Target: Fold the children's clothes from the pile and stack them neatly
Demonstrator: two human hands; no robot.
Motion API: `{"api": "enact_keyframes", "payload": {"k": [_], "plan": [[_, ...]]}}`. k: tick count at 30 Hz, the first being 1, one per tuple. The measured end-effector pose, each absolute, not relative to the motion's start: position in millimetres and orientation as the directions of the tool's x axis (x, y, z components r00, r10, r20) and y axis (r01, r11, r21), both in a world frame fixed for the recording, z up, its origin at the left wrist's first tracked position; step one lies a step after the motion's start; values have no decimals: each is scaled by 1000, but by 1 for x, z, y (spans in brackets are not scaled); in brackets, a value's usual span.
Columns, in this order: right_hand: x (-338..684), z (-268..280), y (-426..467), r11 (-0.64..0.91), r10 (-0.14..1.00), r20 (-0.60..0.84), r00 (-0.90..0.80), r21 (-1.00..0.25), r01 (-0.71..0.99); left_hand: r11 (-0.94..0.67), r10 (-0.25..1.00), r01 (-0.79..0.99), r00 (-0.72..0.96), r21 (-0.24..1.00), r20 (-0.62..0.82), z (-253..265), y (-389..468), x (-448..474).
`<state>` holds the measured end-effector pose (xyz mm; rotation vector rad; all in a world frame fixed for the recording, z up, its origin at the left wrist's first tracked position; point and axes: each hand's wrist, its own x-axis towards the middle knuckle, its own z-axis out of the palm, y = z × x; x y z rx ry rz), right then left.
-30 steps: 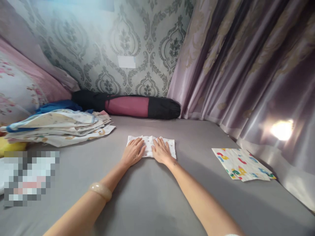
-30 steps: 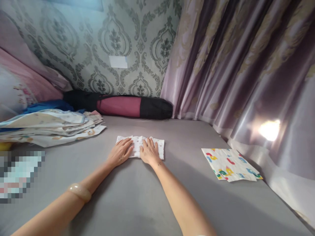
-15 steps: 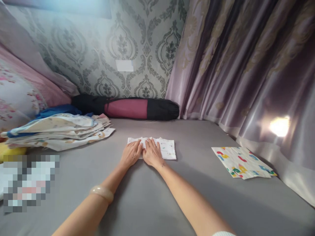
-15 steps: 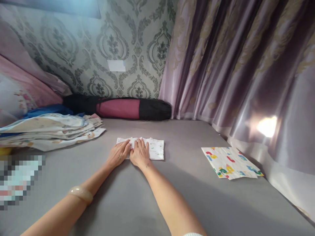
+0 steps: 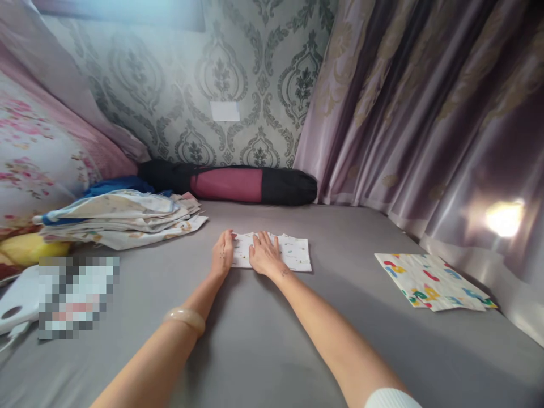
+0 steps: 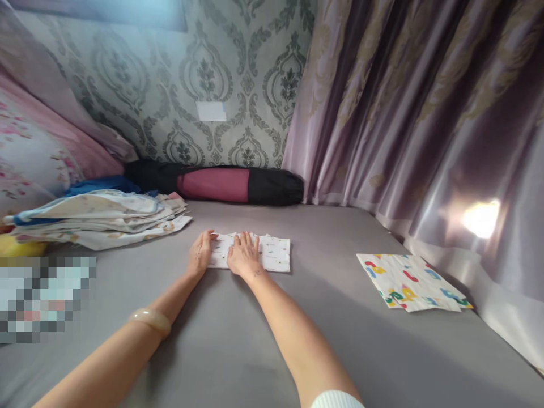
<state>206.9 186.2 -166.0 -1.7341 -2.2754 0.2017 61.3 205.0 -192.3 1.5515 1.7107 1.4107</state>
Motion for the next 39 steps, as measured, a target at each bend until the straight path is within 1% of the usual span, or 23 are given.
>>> {"api": "enact_keyframes", "payload": {"k": [4,10,17,20,22,25,31,36,39], "plan": [[197,-167,187,325,942,171,-289,-250,912,-173,909,389,-289,905,298,-194,207,61],[194,-178,189,292,954,139,-264,-242,925,-172,903,290,-336,942,268,-195,208,59],[192,-174,191,272,962,105,-254,-233,934,-220,842,159,-467,963,269,-206,218,53],[183,-170,191,289,955,140,-262,-233,929,-233,830,117,-493,965,260,-209,221,52],[173,-169,192,327,942,165,-293,-247,912,-238,827,100,-501,966,255,-210,223,51],[159,-170,196,370,928,163,-336,-280,886,-236,826,79,-509,968,243,-211,224,51],[147,-178,203,345,938,73,-339,-303,889,-240,826,65,-511,969,239,-211,223,50],[146,-180,203,342,939,67,-338,-298,891,-237,835,86,-491,968,248,-209,222,52],[148,-176,203,359,931,60,-359,-318,877,-242,852,97,-455,965,260,-207,220,54]]}}
